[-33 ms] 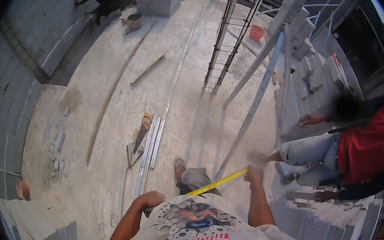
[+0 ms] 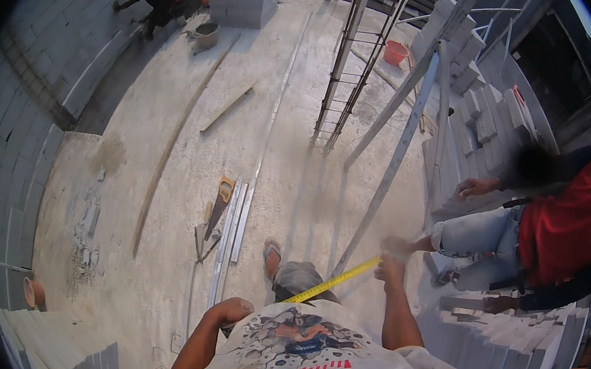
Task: The person hammers nails into a metal frame, then uses a power drill to secure the frame to a vertical post. The person also uses a tape measure to measure the height of the installed frame.
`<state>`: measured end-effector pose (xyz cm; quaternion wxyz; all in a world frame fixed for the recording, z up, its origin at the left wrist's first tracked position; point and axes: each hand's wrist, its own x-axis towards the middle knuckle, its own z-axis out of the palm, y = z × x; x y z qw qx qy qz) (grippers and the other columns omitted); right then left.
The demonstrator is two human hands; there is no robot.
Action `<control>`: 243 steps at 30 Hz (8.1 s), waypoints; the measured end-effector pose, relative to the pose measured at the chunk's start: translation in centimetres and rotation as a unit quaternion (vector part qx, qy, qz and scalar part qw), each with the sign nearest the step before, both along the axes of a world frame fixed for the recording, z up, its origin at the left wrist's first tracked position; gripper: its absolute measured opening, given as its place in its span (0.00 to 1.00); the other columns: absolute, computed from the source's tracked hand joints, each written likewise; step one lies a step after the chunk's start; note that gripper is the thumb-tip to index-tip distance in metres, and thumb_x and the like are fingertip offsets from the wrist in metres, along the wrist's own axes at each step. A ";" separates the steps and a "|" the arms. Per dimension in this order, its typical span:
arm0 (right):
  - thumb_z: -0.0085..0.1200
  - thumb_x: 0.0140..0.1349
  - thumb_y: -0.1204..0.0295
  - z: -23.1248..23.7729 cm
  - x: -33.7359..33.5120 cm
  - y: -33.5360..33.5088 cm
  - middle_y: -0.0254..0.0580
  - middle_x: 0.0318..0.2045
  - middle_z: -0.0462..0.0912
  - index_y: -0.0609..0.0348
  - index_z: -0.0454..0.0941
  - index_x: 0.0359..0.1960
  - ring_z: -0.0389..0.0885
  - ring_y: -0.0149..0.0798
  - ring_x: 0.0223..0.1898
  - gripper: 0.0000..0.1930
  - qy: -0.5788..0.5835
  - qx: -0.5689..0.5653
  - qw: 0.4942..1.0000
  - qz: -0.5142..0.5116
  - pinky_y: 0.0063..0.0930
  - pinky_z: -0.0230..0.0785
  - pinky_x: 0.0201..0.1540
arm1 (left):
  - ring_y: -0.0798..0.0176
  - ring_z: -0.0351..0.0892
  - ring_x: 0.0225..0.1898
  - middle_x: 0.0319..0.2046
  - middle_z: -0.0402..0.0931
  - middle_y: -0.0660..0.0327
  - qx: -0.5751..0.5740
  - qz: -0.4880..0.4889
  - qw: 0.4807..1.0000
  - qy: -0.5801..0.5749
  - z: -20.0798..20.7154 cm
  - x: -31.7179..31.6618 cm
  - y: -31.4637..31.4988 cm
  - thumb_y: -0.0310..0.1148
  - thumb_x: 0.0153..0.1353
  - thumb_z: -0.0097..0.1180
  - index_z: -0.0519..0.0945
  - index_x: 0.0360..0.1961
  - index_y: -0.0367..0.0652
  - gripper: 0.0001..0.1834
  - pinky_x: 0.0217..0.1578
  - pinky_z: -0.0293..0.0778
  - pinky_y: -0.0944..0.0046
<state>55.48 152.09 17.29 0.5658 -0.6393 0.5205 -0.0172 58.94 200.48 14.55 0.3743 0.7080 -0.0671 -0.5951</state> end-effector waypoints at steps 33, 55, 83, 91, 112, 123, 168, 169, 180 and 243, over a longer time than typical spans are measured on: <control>0.46 0.61 0.76 13.9 61.8 9.5 0.34 0.72 0.55 0.51 0.60 0.69 0.47 0.34 0.74 0.31 -0.104 -0.673 0.507 0.528 0.42 0.30 0.76 | 0.73 0.74 0.23 0.24 0.79 0.66 -0.004 0.200 0.974 0.104 0.1 57.3 8.8 0.34 0.57 0.63 0.81 0.32 0.40 0.08 0.25 0.69 0.70; 0.56 0.59 0.48 10.9 74.6 27.3 0.60 0.67 0.62 0.61 0.57 0.69 0.59 0.57 0.68 0.42 0.116 0.080 0.878 0.457 0.38 0.53 0.68 | 0.65 0.79 0.21 0.22 0.80 0.57 0.018 0.040 0.995 0.090 1.0 102.6 14.5 0.31 0.60 0.58 0.78 0.30 0.36 0.08 0.24 0.74 0.66; 0.54 0.56 0.58 -9.1 74.2 33.2 0.54 0.54 0.79 0.60 0.80 0.51 0.77 0.51 0.56 0.24 0.306 -0.022 0.890 0.336 0.41 0.68 0.59 | 0.64 0.80 0.24 0.25 0.81 0.57 0.073 -0.121 0.987 0.072 0.2 104.1 10.3 0.34 0.59 0.61 0.79 0.31 0.36 0.10 0.28 0.75 0.64; 0.55 0.54 0.57 -13.6 76.1 36.4 0.47 0.54 0.80 0.53 0.82 0.50 0.78 0.44 0.56 0.23 0.357 0.010 0.845 0.399 0.41 0.70 0.57 | 0.70 0.74 0.23 0.24 0.80 0.63 0.122 -0.181 0.975 0.042 2.4 103.7 12.8 0.37 0.57 0.62 0.82 0.27 0.39 0.11 0.28 0.69 0.68; 0.54 0.53 0.58 -10.5 73.2 33.3 0.50 0.57 0.78 0.57 0.82 0.49 0.76 0.45 0.59 0.24 0.362 0.057 0.880 0.303 0.39 0.68 0.59 | 0.71 0.75 0.23 0.22 0.80 0.65 0.111 -0.220 0.969 0.015 1.9 101.8 8.5 0.40 0.55 0.64 0.83 0.27 0.41 0.12 0.27 0.69 0.69; 0.51 0.56 0.53 -11.4 72.7 31.5 0.51 0.53 0.80 0.60 0.82 0.48 0.78 0.50 0.56 0.26 0.283 0.080 0.840 0.456 0.39 0.68 0.57 | 0.72 0.75 0.24 0.23 0.80 0.66 0.109 -0.243 0.964 -0.002 1.0 101.5 9.1 0.39 0.56 0.62 0.84 0.27 0.40 0.12 0.27 0.70 0.70; 0.50 0.54 0.66 -14.3 70.0 30.8 0.54 0.52 0.81 0.63 0.82 0.47 0.78 0.51 0.56 0.21 0.258 0.057 0.873 0.410 0.40 0.71 0.55 | 0.72 0.75 0.22 0.22 0.80 0.66 0.085 -0.227 0.970 0.024 -1.3 100.7 9.5 0.41 0.56 0.65 0.84 0.27 0.42 0.13 0.25 0.69 0.69; 0.50 0.54 0.66 -13.8 70.0 30.5 0.54 0.51 0.81 0.63 0.82 0.47 0.78 0.51 0.55 0.21 0.259 0.075 0.883 0.384 0.40 0.71 0.54 | 0.72 0.75 0.22 0.22 0.80 0.66 0.089 -0.236 0.967 0.018 -1.4 100.6 9.8 0.42 0.55 0.65 0.84 0.27 0.42 0.14 0.25 0.69 0.69; 0.55 0.54 0.64 -11.9 72.0 32.7 0.50 0.52 0.81 0.58 0.81 0.49 0.79 0.44 0.55 0.21 0.359 -0.010 0.865 0.351 0.39 0.72 0.56 | 0.69 0.74 0.24 0.22 0.78 0.64 0.117 -0.303 0.943 -0.068 0.1 100.6 10.3 0.45 0.53 0.64 0.83 0.25 0.42 0.16 0.27 0.69 0.65; 0.53 0.66 0.64 -3.1 114.5 11.5 0.42 0.24 0.81 0.66 0.79 0.35 0.78 0.31 0.22 0.14 -0.151 0.294 0.942 -0.056 0.23 0.72 0.27 | 0.72 0.72 0.23 0.23 0.78 0.67 0.055 -0.157 0.986 0.026 3.7 128.7 -13.6 0.39 0.57 0.61 0.82 0.27 0.41 0.12 0.27 0.68 0.69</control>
